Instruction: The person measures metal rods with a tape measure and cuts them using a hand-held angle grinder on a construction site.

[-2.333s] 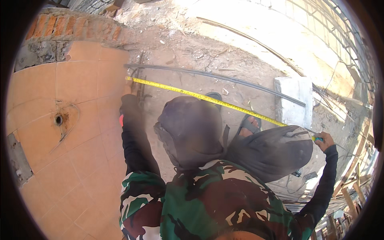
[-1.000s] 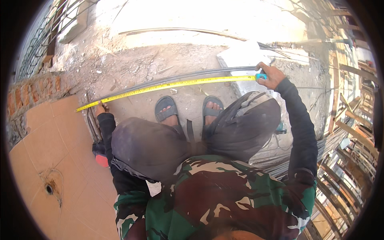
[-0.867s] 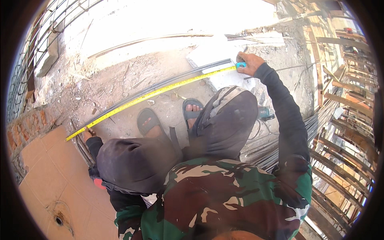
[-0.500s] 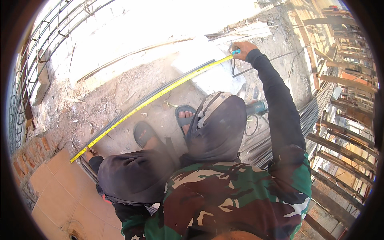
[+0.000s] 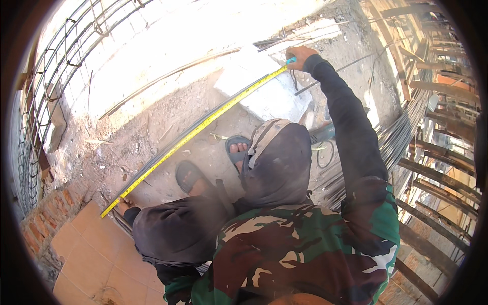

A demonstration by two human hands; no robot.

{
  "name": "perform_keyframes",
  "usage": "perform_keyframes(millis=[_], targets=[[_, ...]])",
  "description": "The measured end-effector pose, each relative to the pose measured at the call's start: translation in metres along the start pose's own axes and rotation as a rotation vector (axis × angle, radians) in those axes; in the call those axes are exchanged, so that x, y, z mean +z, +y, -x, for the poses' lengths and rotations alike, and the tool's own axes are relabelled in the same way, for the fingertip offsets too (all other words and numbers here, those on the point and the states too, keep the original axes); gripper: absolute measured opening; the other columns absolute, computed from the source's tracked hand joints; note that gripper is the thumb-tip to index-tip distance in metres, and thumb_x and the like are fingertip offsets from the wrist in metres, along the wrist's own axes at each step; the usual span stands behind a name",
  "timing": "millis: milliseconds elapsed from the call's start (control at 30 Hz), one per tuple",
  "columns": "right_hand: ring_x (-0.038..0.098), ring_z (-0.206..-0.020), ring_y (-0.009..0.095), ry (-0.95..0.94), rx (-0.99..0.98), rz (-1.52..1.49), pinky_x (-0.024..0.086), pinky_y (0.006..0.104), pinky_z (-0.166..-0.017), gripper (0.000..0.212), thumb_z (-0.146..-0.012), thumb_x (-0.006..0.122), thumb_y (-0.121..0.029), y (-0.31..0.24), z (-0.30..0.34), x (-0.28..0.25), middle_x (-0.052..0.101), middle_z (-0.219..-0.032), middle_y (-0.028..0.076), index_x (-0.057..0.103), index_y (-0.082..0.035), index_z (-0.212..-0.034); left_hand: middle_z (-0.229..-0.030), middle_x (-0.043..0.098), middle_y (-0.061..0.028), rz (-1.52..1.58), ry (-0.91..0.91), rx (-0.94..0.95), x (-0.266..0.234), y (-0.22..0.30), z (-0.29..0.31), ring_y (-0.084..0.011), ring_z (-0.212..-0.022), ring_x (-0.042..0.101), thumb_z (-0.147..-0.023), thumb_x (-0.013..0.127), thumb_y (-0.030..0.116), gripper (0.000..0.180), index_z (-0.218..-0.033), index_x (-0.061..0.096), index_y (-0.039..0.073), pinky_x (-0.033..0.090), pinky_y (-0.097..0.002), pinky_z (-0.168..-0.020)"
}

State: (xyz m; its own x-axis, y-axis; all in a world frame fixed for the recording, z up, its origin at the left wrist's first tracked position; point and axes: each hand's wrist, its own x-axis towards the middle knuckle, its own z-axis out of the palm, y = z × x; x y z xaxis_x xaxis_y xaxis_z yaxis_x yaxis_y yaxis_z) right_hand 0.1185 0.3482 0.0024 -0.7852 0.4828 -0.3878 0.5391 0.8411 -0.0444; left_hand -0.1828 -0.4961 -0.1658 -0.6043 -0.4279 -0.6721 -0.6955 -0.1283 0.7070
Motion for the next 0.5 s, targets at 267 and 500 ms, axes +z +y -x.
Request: perform_keyframes(millis=[267, 500], targets=[[0.068, -0.088, 0.030, 0.032, 0.003, 0.028, 0.054, 0.0426, -0.077, 0.035, -0.073, 0.069, -0.038, 0.003, -0.001, 0.003, 0.070, -0.091, 0.011, 0.067, -0.014, -0.098, -0.066, 0.051, -0.0001, 0.030, -0.037, -0.010, 0.005, -0.004, 0.011, -0.0098, -0.052, 0.045, -0.096, 0.059, 0.022, 0.016, -0.087, 0.055, 0.010, 0.038, -0.0242, -0.046], [0.067, -0.084, 0.031, 0.081, -0.150, -0.088, 0.054, 0.0401, -0.075, 0.026, -0.073, 0.068, -0.030, -0.003, 0.018, -0.008, 0.069, -0.086, 0.013, 0.069, -0.013, -0.092, -0.066, 0.051, -0.0001, 0.160, -0.157, 0.078, 0.017, 0.015, 0.039, -0.0096, -0.052, 0.045, -0.096, 0.059, 0.022, 0.016, -0.087, 0.055, 0.010, 0.037, -0.0242, -0.046]])
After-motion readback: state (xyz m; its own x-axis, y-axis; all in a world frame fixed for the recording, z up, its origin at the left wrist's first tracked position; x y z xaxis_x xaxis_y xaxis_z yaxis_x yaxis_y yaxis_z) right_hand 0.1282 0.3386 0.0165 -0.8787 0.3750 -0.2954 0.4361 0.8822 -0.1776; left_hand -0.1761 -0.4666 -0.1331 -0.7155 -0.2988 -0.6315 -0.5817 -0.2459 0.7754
